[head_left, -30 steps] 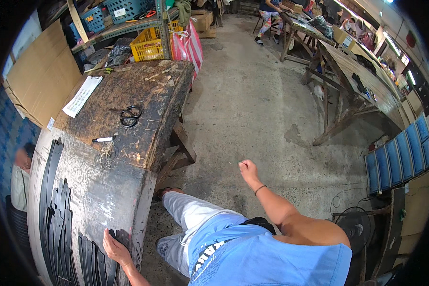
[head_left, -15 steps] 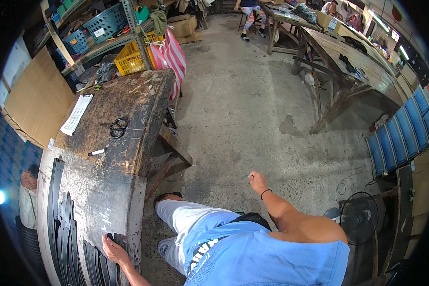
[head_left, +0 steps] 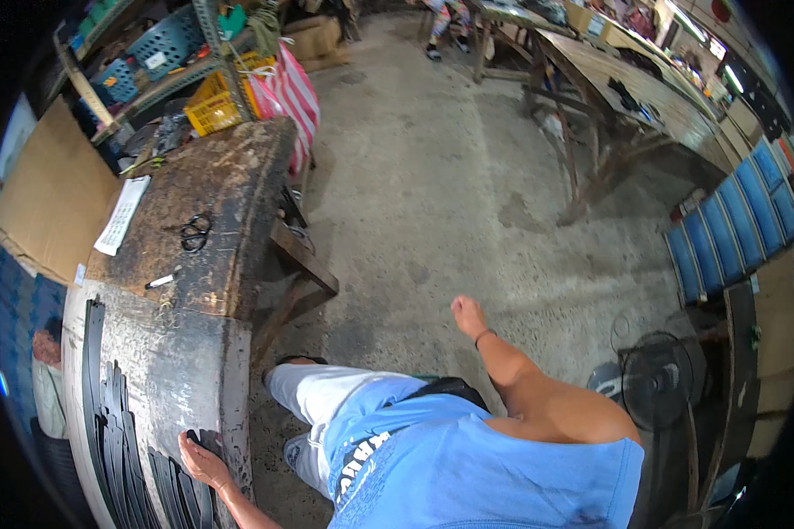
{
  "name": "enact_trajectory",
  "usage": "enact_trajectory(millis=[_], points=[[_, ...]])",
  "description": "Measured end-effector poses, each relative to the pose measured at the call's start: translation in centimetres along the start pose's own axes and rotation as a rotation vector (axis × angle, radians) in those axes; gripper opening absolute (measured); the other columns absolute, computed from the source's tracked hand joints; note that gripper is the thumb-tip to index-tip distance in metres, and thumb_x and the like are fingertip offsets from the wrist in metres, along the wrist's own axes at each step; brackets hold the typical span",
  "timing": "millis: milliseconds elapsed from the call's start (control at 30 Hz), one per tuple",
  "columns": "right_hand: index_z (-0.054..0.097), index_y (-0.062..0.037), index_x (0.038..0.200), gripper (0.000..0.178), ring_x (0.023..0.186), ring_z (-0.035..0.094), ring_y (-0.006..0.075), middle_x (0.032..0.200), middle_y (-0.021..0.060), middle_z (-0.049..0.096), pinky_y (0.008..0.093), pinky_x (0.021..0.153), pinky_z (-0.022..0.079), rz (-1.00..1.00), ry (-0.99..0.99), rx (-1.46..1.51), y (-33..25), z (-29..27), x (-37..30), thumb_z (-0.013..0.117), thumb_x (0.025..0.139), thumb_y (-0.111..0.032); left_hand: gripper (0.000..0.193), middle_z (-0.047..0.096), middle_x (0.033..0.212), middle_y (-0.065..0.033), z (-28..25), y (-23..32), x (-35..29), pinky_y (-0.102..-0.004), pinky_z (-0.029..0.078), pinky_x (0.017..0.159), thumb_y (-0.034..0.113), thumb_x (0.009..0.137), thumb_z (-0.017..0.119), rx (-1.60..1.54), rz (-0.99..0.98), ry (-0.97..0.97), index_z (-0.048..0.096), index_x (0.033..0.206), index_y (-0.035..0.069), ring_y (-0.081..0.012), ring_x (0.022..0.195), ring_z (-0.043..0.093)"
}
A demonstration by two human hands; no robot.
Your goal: Cutting and checking dimensions of long black leather straps with holes at a workshop workbench.
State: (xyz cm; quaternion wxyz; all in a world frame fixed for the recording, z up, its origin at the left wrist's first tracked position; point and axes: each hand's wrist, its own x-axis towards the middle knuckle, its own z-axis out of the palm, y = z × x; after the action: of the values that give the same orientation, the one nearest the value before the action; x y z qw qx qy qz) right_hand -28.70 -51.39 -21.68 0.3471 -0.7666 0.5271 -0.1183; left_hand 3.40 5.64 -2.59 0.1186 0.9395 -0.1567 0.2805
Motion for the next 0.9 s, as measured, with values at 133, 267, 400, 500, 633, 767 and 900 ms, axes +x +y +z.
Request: enact_trajectory(millis=[133,267,400,500,633,767,900], points=[[0.061,-0.0025,0.092,0.016,0.073,0.062,0.0233,0.080,0.0105,0.065,0.0358,0.070,0.049,-0.044,0.322,0.158,-1.0,-4.7,5.7,0.052,0.094,-0.015,0.032,0.064,0.117,-0.0161,0.3,-2.0,-0.2,-0.0406,0.048,0.084,0.016,0.102,0.041,0.007,0.043,0.040,0.057,0.125,0.002,-0.0349,0.102,0.062],[0.060,-0.0050,0.105,0.016,0.056,0.053,0.0107,0.071,0.0023,0.057,0.0271,0.051,0.044,-0.037,0.658,0.450,1.9,-12.6,12.8,0.051,0.093,-0.009,0.031,0.064,0.118,-0.0158,-0.4,0.4,0.9,-0.0415,0.048,0.084,0.016,0.102,0.041,-0.008,0.079,-0.013,0.059,0.122,0.001,-0.0348,0.103,0.062],[0.061,-0.0052,0.108,0.018,0.053,0.050,0.0085,0.069,0.0008,0.056,0.0251,0.047,0.042,-0.011,0.679,0.683,-1.5,-19.1,13.0,0.052,0.094,-0.010,0.032,0.064,0.117,-0.0161,-0.4,-0.7,0.3,-0.0412,0.049,0.085,0.017,0.102,0.041,-0.001,0.005,-0.023,0.059,0.122,0.001,-0.0345,0.104,0.062],[0.062,-0.0067,0.106,0.016,0.053,0.049,0.0081,0.067,-0.0011,0.055,0.0247,0.047,0.041,-0.049,0.713,0.514,0.1,-18.6,13.4,0.052,0.095,-0.013,0.033,0.064,0.117,-0.0162,0.1,-1.0,0.2,-0.0407,0.049,0.086,0.020,0.103,0.040,-0.001,0.065,-0.018,0.056,0.125,0.001,-0.0338,0.105,0.062],[0.063,-0.0064,0.093,0.015,0.055,0.053,0.0099,0.067,-0.0017,0.057,0.0256,0.049,0.043,-0.098,0.579,0.392,0.0,-12.7,12.2,0.058,0.093,-0.020,0.030,0.065,0.115,-0.0173,-0.3,-1.2,-0.1,-0.0410,0.049,0.086,0.016,0.102,0.043,0.031,0.042,-0.020,0.057,0.124,0.000,-0.0350,0.103,0.062],[0.064,-0.0035,0.102,0.020,0.074,0.062,0.0149,0.087,0.0056,0.064,0.0300,0.063,0.053,-0.128,0.285,0.358,-3.8,-6.3,10.7,0.062,0.088,-0.018,0.030,0.064,0.110,-0.0208,-2.2,-3.3,0.4,-0.0426,0.049,0.086,0.002,0.091,0.050,0.027,0.082,-0.145,0.058,0.120,-0.001,-0.0382,0.100,0.062],[0.064,-0.0042,0.104,0.021,0.088,0.064,0.0230,0.095,0.0103,0.068,0.0366,0.081,0.050,0.005,0.031,0.411,-0.6,-7.9,9.7,0.058,0.087,-0.015,0.022,0.066,0.098,-0.0170,-1.4,3.2,6.3,-0.0421,0.052,0.077,0.000,0.081,0.056,-0.221,0.298,-0.217,0.065,0.101,0.001,-0.0363,0.090,0.064]])
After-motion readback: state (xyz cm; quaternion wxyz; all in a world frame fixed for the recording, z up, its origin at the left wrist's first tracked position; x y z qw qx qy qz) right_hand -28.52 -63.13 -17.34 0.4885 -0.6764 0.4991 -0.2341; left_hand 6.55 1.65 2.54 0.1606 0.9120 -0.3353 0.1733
